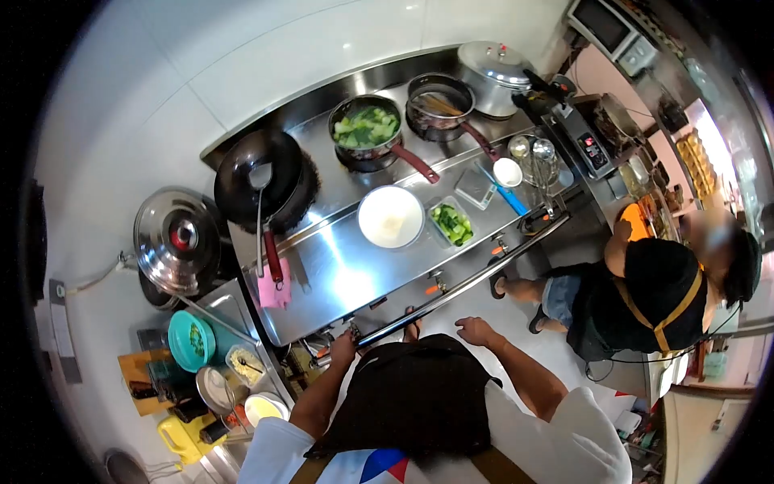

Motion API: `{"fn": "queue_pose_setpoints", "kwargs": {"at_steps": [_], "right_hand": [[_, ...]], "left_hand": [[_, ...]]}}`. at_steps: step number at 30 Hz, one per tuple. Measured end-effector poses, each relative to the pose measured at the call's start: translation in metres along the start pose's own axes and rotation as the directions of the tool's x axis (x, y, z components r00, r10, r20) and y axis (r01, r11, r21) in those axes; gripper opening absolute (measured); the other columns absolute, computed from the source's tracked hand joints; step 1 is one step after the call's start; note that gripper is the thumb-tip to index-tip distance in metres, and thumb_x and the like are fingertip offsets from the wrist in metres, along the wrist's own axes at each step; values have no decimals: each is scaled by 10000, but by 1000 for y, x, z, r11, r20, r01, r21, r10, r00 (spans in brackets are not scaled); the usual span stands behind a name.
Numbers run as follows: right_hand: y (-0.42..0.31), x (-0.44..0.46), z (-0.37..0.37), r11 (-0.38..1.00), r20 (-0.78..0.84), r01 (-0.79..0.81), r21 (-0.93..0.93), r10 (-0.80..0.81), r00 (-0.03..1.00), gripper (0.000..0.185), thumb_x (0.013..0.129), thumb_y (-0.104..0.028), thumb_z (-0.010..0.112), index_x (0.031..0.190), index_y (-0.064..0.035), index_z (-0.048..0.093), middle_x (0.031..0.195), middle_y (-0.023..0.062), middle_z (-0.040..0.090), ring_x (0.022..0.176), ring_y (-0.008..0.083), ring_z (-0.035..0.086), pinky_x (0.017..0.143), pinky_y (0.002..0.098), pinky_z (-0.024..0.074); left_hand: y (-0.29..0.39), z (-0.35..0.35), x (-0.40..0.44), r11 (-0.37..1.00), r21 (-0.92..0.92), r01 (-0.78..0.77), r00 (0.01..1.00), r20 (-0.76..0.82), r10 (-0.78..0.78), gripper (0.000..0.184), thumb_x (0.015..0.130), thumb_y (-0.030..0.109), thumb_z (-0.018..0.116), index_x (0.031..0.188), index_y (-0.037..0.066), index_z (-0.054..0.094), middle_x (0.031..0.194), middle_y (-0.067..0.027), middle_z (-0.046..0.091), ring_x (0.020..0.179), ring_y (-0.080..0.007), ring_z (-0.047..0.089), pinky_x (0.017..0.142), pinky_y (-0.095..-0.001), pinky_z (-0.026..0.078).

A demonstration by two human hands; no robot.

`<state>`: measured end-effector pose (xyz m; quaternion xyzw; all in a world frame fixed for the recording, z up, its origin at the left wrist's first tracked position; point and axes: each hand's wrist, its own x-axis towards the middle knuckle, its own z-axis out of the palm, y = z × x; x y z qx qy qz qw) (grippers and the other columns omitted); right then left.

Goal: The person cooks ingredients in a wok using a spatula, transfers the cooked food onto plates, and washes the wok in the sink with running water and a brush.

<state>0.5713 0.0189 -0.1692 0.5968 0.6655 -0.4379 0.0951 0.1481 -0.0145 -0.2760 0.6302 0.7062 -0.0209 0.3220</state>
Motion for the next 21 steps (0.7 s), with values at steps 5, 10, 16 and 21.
{"fn": "queue_pose_setpoints", "kwargs": {"at_steps": [5,10,16,21], "right_hand": [[14,8,-3,998,-88,70,10,-69,994,407,837,-235,572,1190,-53,658,904,152,732,894,330,694,867,414,531],[19,16,-6,998,-49,60,25,-59,997,414,831,-251,567,1181,-55,669,1050,199,694,1010,378,652,935,432,499],[21,19,-8,997,-26,41,68,-40,999,422,827,-266,563,1180,-62,674,1153,221,666,1070,396,630,975,434,481],[25,22,-7,998,-12,34,55,-33,999,427,831,-272,567,1197,-76,666,1152,218,667,1079,396,627,978,438,481]], "left_hand": [[-3,-2,3,998,22,-55,998,21,55,331,846,215,610,1123,34,597,958,-217,683,851,-406,668,733,-507,526],[4,-12,-1,997,70,-24,998,58,20,286,837,179,654,1082,37,617,937,-221,686,890,-410,660,761,-506,528],[10,-18,-2,996,91,-27,998,55,22,234,816,146,671,1016,37,618,934,-208,688,892,-405,665,760,-497,531],[17,-25,-5,992,127,-18,998,66,10,223,820,160,679,994,36,616,941,-210,687,898,-405,664,762,-492,533]]}}
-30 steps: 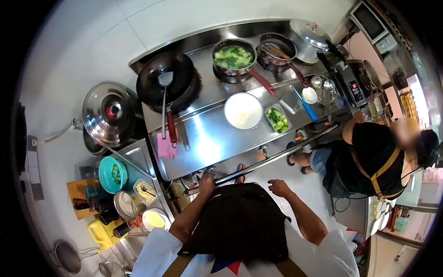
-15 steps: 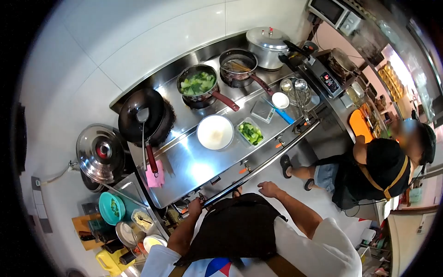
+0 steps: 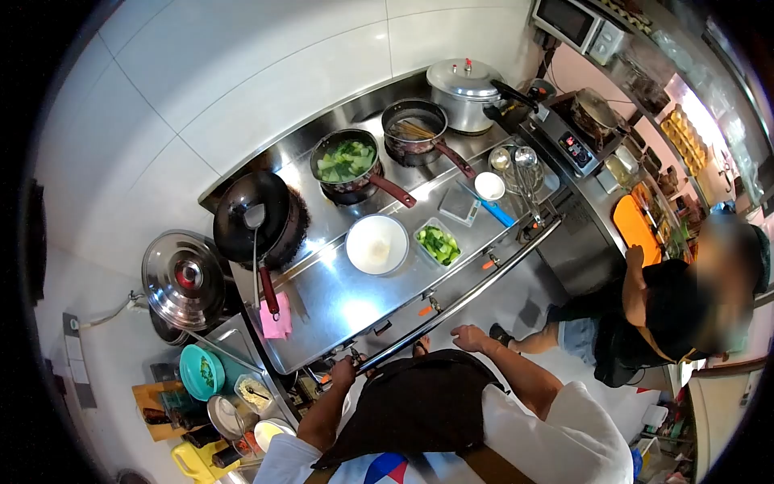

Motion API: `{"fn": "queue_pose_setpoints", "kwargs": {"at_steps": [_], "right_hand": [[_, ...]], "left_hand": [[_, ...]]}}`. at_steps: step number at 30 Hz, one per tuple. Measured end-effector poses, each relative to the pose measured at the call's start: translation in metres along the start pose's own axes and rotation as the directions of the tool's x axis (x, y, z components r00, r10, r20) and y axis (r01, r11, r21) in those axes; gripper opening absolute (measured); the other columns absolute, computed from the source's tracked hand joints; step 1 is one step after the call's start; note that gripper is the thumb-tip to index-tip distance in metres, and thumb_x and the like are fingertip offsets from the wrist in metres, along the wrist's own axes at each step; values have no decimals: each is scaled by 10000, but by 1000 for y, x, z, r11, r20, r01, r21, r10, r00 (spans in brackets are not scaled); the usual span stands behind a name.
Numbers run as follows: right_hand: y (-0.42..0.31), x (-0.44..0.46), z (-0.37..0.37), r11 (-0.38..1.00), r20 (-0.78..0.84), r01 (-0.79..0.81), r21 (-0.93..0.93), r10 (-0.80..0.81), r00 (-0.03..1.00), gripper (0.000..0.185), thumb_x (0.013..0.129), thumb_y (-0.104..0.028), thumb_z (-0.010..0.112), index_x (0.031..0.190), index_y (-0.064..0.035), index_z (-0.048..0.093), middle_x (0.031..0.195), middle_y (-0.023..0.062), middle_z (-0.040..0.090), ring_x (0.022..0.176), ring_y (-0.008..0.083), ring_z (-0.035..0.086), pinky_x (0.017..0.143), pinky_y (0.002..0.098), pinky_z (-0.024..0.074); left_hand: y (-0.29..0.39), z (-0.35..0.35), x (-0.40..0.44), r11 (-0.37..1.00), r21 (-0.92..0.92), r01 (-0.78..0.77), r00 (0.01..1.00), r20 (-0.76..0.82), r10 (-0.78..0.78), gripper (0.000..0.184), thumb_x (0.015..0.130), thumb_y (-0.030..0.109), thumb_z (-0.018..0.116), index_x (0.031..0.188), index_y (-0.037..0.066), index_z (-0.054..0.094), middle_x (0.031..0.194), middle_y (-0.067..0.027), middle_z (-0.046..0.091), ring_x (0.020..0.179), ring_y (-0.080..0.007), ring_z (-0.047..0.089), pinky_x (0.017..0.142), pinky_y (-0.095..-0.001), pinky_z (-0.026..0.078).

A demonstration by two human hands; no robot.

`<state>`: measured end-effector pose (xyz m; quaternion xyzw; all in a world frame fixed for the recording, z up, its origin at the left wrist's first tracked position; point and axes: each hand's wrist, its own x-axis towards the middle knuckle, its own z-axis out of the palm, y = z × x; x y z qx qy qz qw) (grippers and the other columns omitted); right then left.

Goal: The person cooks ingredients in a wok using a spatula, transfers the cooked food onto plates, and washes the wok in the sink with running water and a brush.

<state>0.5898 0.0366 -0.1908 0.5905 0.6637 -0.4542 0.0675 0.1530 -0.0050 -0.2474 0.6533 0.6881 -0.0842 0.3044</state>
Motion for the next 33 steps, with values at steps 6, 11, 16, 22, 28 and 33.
{"fn": "queue_pose_setpoints", "kwargs": {"at_steps": [6,11,16,22,28,33], "right_hand": [[-6,-1,0,1000,8,-17,-4,17,1000,427,833,-277,572,1203,-84,664,1146,218,669,1075,395,630,969,437,487],[-9,1,9,998,-36,57,-35,-58,998,450,840,-250,570,1239,-53,633,942,150,731,931,321,692,907,403,519],[-32,7,18,996,-32,74,40,-72,997,416,834,-261,569,1165,-32,674,1116,222,674,1047,388,633,946,423,491],[-73,22,28,995,2,101,-29,-100,995,441,843,-263,577,1236,-72,636,1072,201,692,1007,380,654,917,438,506],[-104,27,36,988,-58,153,-7,-154,986,301,854,-289,574,1032,-81,700,951,187,700,914,379,664,810,459,523],[-114,45,38,976,-75,79,203,-65,995,320,881,-225,556,1111,-29,661,851,138,717,755,244,702,710,382,565]], "left_hand": [[-3,-1,-1,999,-35,-18,1000,7,18,228,828,171,681,995,35,606,941,-204,686,908,-405,661,766,-500,529],[-1,-3,0,1000,-16,-12,1000,11,12,199,839,174,671,976,48,601,941,-195,687,908,-402,662,767,-506,526],[-10,6,3,997,-45,-64,997,-39,62,173,828,152,665,947,47,595,931,-200,687,891,-409,663,763,-516,524],[-29,22,11,982,-120,-148,985,-108,136,185,834,176,650,949,41,599,883,-223,688,842,-428,663,746,-522,523],[-37,25,16,961,-221,-164,986,-78,150,228,891,237,582,991,34,608,873,-260,678,833,-462,654,731,-557,510],[-40,10,8,970,-230,-78,994,59,94,226,907,221,550,1043,53,613,928,-262,677,886,-463,648,766,-549,510]]}}
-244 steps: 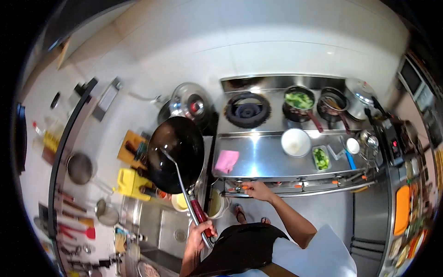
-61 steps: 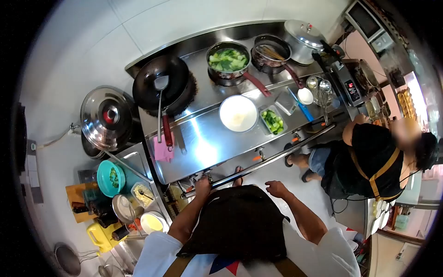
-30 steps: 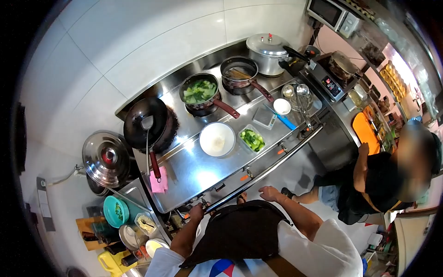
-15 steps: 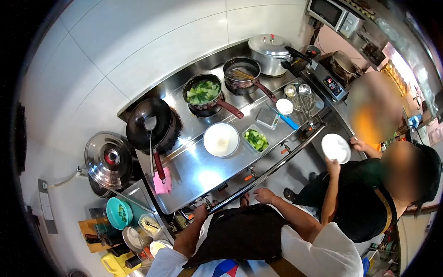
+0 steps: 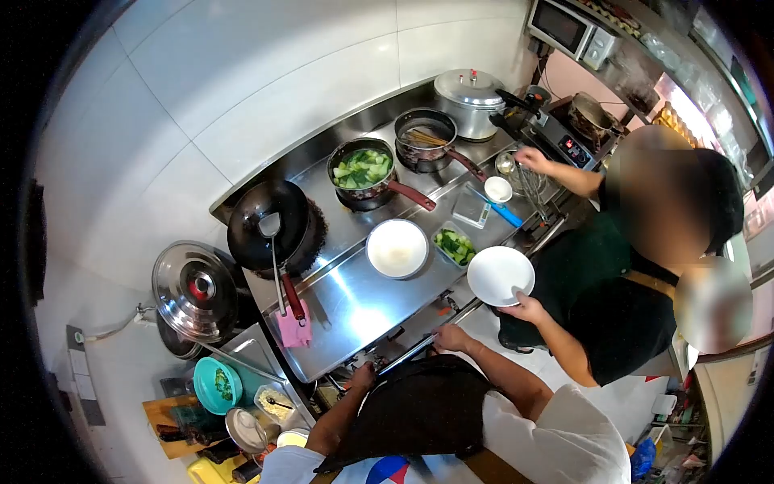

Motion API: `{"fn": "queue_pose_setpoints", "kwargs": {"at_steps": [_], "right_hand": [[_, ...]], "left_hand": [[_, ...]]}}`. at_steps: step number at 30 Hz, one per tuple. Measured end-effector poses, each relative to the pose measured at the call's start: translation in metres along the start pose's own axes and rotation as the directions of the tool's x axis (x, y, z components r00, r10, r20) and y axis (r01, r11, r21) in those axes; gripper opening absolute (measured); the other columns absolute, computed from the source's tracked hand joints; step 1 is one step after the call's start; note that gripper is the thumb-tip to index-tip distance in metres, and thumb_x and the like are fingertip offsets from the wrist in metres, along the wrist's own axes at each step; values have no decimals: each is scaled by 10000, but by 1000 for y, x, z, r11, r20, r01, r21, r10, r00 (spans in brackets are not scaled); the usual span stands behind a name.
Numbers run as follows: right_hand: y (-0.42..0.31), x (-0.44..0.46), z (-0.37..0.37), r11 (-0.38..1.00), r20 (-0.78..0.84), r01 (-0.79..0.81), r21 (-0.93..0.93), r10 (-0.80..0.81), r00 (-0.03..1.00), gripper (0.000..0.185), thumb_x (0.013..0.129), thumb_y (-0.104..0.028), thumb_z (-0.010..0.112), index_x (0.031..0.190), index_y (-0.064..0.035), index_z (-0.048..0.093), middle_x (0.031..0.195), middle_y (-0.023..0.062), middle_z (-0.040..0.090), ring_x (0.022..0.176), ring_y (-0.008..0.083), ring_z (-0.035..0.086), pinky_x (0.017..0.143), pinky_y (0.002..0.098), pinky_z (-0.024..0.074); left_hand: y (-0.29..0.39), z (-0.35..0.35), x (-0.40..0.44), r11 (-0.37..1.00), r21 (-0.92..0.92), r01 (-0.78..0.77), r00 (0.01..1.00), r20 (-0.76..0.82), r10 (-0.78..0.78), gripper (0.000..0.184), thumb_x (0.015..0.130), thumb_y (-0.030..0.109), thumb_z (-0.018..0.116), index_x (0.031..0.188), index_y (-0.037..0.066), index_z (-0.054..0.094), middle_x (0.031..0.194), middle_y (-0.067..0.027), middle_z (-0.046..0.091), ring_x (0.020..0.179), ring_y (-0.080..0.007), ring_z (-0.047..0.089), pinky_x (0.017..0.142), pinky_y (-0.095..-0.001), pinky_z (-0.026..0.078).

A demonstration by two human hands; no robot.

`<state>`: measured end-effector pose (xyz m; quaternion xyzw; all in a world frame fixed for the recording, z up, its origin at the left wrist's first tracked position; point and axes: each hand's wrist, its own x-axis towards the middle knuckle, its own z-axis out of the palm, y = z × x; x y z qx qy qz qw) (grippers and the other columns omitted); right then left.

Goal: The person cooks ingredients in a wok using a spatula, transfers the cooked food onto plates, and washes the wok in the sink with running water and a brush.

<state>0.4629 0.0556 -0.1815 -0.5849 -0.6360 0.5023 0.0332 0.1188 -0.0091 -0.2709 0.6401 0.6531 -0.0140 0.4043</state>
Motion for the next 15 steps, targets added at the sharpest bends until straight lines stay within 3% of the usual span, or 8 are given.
{"fn": "queue_pose_setpoints", "kwargs": {"at_steps": [2,3,6,9,14,15], "right_hand": [[-15,8,-7,936,-3,-102,336,109,994,302,911,-258,553,966,7,686,853,153,716,855,229,699,729,386,564],[-17,19,-11,884,26,-130,449,132,991,317,946,-280,564,991,20,658,881,143,699,817,189,683,675,359,573],[-39,55,-16,541,-28,-140,829,290,957,351,972,-332,556,1120,-16,598,942,149,678,775,235,670,647,382,573],[-52,110,-24,247,-93,-12,969,408,908,456,991,-407,538,1234,-20,536,940,154,673,683,245,648,587,378,553],[-55,184,-34,177,-181,110,978,460,869,463,993,-332,515,1271,35,469,951,196,651,657,274,643,582,385,562],[-50,197,-31,157,-193,135,978,458,868,446,992,-299,510,1267,49,466,949,204,647,652,278,645,579,383,566]], "left_hand": [[-6,1,-1,997,-71,0,1000,-5,-1,243,918,246,551,1065,66,622,950,-256,677,913,-447,646,798,-532,505],[-18,8,-1,991,-128,-32,999,-35,28,250,923,258,549,1065,66,625,950,-254,678,910,-444,646,798,-529,504],[-13,-7,-18,986,-151,-73,986,-159,48,264,937,295,538,1054,82,640,941,-236,683,887,-434,647,781,-523,502],[2,-31,-48,990,-138,21,975,-215,-51,278,948,331,523,1022,101,659,930,-217,688,876,-427,647,757,-518,501],[-7,-38,-77,964,-165,207,955,-180,-236,327,968,393,497,999,128,686,885,-195,689,869,-427,645,743,-509,504],[2,-46,-88,964,-157,214,955,-174,-240,371,976,410,501,1009,91,688,868,-174,704,820,-375,674,735,-461,519]]}}
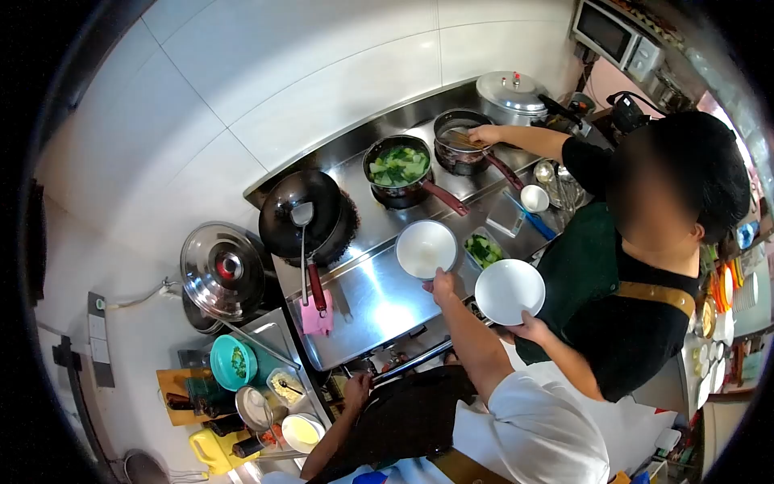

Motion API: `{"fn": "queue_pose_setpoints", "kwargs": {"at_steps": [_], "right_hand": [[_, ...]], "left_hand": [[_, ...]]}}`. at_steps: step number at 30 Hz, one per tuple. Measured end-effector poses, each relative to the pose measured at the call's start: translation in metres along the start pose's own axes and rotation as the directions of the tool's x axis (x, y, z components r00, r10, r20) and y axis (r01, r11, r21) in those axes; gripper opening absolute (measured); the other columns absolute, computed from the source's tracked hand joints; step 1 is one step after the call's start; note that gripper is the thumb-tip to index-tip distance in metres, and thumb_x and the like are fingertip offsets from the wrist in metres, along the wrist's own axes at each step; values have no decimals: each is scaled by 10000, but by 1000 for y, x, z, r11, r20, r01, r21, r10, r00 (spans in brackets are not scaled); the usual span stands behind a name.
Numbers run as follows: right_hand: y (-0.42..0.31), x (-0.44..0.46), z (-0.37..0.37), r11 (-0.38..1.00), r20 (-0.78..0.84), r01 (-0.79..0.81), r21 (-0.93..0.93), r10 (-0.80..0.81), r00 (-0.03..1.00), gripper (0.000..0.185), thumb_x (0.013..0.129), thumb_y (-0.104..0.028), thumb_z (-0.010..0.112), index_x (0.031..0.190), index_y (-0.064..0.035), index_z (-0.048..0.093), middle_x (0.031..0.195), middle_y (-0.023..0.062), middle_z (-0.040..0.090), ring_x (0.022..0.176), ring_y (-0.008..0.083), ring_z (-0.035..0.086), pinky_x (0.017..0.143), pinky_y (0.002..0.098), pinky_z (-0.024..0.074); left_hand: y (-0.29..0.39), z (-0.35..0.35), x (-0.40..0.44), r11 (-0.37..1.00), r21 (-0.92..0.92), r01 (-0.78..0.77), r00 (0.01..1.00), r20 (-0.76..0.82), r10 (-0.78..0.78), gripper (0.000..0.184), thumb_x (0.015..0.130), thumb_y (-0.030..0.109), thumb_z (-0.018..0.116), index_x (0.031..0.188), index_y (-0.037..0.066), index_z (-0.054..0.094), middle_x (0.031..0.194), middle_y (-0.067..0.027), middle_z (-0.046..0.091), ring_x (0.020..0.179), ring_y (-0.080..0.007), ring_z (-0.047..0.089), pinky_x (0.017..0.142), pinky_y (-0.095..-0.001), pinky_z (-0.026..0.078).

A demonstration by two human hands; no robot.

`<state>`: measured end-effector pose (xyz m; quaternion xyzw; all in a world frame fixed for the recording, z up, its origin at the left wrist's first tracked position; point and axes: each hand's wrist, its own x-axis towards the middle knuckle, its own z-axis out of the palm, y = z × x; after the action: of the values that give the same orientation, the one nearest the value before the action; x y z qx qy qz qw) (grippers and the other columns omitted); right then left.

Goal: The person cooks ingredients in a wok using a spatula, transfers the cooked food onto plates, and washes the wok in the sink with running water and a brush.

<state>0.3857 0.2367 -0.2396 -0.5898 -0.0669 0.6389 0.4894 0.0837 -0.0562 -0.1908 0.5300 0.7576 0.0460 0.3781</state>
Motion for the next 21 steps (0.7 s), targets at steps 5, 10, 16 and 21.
{"fn": "queue_pose_setpoints", "kwargs": {"at_steps": [5,10,16,21], "right_hand": [[4,-31,11,989,-174,86,-125,-107,979,376,949,-155,450,1195,128,478,976,231,651,617,296,673,546,375,588],[37,-88,3,961,-149,56,-270,-99,984,359,923,-161,470,1127,129,529,1000,236,661,604,300,688,520,372,585],[104,-104,-6,850,29,210,-482,-224,974,365,918,-201,470,1106,102,548,938,242,673,588,286,687,500,359,582],[47,-164,12,907,178,-18,-421,102,979,351,905,-174,435,994,130,584,712,200,677,502,237,659,414,332,544]], "left_hand": [[-1,10,-36,923,-378,75,995,-39,-97,379,995,330,530,1093,-18,645,876,-142,721,777,-220,705,730,-356,536],[6,48,-52,704,-702,110,980,-42,-196,284,1016,212,521,1098,-52,590,902,-162,700,787,-226,699,725,-337,564],[37,43,-60,668,-740,70,994,-3,-108,276,1018,222,527,1163,-9,569,983,-148,701,852,-211,685,762,-317,543],[22,38,-71,725,-688,38,998,-8,-60,261,1014,188,526,1181,-8,564,1007,-149,700,892,-217,682,788,-333,541]]}}
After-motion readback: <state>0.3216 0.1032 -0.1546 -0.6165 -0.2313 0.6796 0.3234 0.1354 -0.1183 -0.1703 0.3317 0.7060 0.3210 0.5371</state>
